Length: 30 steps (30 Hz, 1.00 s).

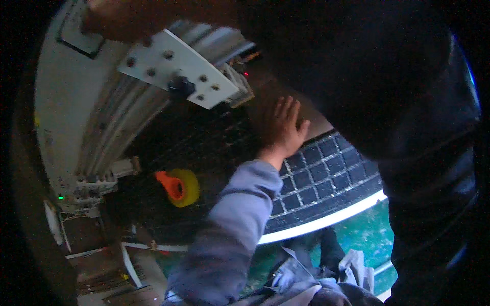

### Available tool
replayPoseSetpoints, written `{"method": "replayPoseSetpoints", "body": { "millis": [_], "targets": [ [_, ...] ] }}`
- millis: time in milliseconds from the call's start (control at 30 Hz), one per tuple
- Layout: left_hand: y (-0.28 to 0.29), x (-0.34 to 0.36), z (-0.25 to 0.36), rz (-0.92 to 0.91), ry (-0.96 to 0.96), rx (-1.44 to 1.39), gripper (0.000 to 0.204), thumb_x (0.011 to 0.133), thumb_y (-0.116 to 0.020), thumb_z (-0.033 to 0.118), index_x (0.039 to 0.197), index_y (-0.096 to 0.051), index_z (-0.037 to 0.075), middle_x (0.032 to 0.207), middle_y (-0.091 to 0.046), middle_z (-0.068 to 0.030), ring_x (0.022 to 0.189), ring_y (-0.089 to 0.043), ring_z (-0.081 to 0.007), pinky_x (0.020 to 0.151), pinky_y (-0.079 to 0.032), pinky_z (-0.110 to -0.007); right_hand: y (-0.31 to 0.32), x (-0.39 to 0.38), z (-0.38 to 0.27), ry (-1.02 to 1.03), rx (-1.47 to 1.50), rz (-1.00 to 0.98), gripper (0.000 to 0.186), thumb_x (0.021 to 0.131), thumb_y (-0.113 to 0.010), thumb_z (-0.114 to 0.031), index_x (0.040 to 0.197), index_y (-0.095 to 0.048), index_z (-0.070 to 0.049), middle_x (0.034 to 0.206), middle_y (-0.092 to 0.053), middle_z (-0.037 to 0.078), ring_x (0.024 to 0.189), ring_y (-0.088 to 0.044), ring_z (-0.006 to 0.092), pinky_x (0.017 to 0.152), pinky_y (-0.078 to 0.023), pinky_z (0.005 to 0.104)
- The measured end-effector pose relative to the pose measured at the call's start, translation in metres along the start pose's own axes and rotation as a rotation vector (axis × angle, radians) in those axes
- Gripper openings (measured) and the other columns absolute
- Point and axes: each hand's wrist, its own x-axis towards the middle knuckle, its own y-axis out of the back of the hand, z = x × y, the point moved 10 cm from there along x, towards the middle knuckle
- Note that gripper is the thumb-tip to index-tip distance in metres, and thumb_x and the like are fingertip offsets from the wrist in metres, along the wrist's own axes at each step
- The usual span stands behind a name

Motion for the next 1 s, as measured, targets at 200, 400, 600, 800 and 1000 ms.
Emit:
{"method": "replayPoseSetpoints", "body": {
  "millis": [200, 400, 600, 800, 1000],
  "targets": [
    [0.006, 0.002, 0.003, 0.044, -0.001, -0.032, 0.059, 0.097, -0.072, 0.037, 0.144, -0.062, 0.003, 0.155, -0.054, -0.0233, 0.147, -0.046, -0.0445, 0.125, -0.033, -0.057, 0.003, -0.051, 0.0, 0.036, -0.025, -0.164, 0.015, 0.093, -0.068, -0.013, 0.106, -0.076, -0.01, 0.091, -0.072, 0.012, 0.076, -0.07, 0.0341, 0.067, -0.057, 0.0445],
    [0.008, 0.001, 0.002, 0.035, 0.024, -0.048, 0.058, 0.099, -0.07, 0.037, 0.145, -0.06, 0.003, 0.158, -0.053, -0.022, 0.15, -0.044, -0.0413, 0.126, -0.033, -0.054, 0.03, -0.084, -0.003, 0.026, -0.049, -0.224, 0.017, 0.09, -0.069, -0.007, 0.106, -0.076, -0.008, 0.092, -0.072, 0.012, 0.077, -0.07, 0.0328, 0.067, -0.057, 0.0418],
    [0.0, 0.0, -0.002, 0.008, 0.027, 0.027, 0.06, 0.1, -0.069, 0.038, 0.148, -0.057, 0.004, 0.157, -0.053, -0.0213, 0.15, -0.044, -0.0403, 0.126, -0.033, -0.053, 0.063, -0.102, -0.006, 0.009, -0.058, -0.15, 0.021, 0.088, -0.07, 0.0, 0.107, -0.076, -0.006, 0.094, -0.072, 0.012, 0.078, -0.07, 0.0315, 0.067, -0.056, 0.0391],
    [0.002, 0.0, -0.001, 0.017, 0.006, 0.065, 0.058, 0.1, -0.068, 0.04, 0.146, -0.058, 0.004, 0.154, -0.057, -0.0211, 0.147, -0.048, -0.0405, 0.126, -0.034, -0.054, 0.116, -0.197, -0.017, -0.167, 0.081, 0.188, 0.025, 0.085, -0.072, 0.006, 0.107, -0.076, -0.004, 0.095, -0.072, 0.012, 0.079, -0.07, 0.0301, 0.067, -0.056, 0.0364],
    [0.004, -0.001, 0.0, 0.041, 0.005, 0.058, 0.058, 0.101, -0.067, 0.035, 0.147, -0.059, 0.003, 0.157, -0.054, -0.0213, 0.148, -0.047, -0.0411, 0.125, -0.034, -0.054, -0.025, -0.36, -0.018, -0.708, 0.123, -0.199, 0.026, 0.088, -0.076, -0.015, 0.113, -0.074, -0.01, 0.115, -0.069, 0.014, 0.106, -0.066, 0.0368, 0.087, -0.055, 0.0488]
  ]
}}
